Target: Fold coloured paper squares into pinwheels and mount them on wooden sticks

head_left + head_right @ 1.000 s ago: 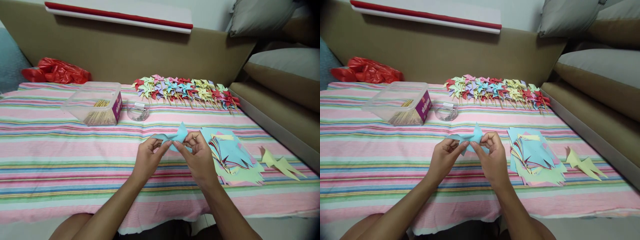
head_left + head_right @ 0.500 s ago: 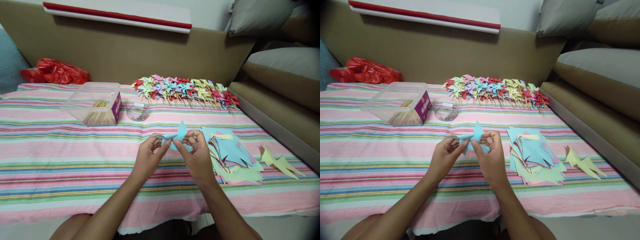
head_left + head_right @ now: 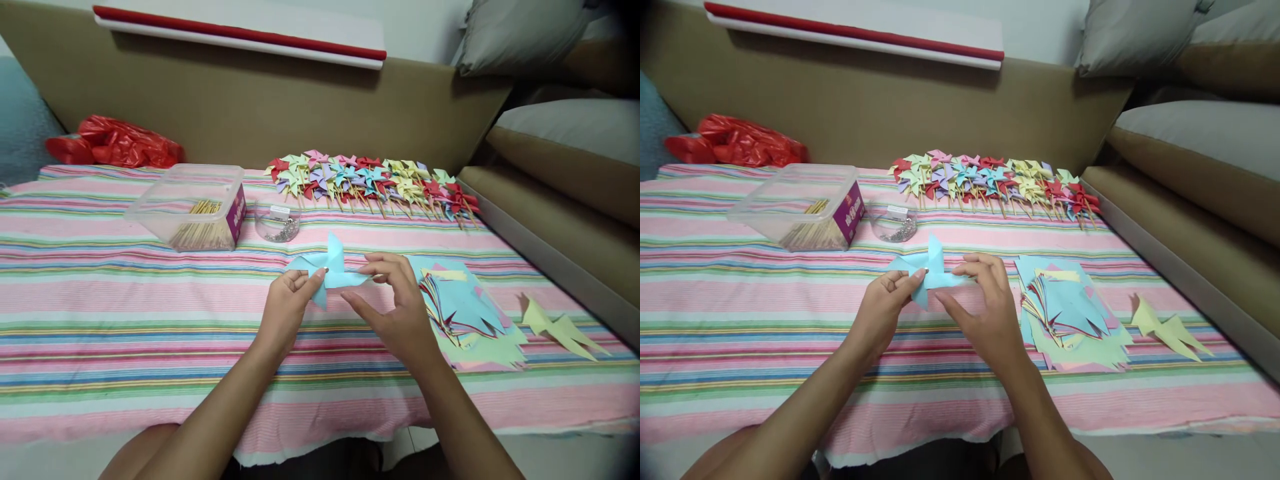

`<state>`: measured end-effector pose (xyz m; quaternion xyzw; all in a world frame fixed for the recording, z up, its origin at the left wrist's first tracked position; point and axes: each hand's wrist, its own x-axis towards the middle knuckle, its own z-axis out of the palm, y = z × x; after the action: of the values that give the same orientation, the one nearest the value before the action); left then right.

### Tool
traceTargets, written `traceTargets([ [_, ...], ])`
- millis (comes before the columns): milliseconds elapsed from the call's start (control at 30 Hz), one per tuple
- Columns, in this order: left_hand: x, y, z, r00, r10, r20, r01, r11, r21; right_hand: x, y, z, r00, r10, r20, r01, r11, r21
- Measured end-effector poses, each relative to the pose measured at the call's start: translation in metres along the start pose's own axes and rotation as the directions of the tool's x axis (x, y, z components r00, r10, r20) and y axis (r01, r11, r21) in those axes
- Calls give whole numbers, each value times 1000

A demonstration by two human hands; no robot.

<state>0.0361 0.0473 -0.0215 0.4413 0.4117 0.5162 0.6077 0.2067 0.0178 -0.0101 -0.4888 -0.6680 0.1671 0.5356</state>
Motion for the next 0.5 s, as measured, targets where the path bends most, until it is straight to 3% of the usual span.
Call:
traceTargets([
  [100,1,-1,-1,1000,-26,12,27,999,-28,1,1,-1,996,-79,37,84,987,-136],
  [500,-1,0,1,992,-93,82,97,995,-39,1,4,2,996,-70,52,76,989,-127],
])
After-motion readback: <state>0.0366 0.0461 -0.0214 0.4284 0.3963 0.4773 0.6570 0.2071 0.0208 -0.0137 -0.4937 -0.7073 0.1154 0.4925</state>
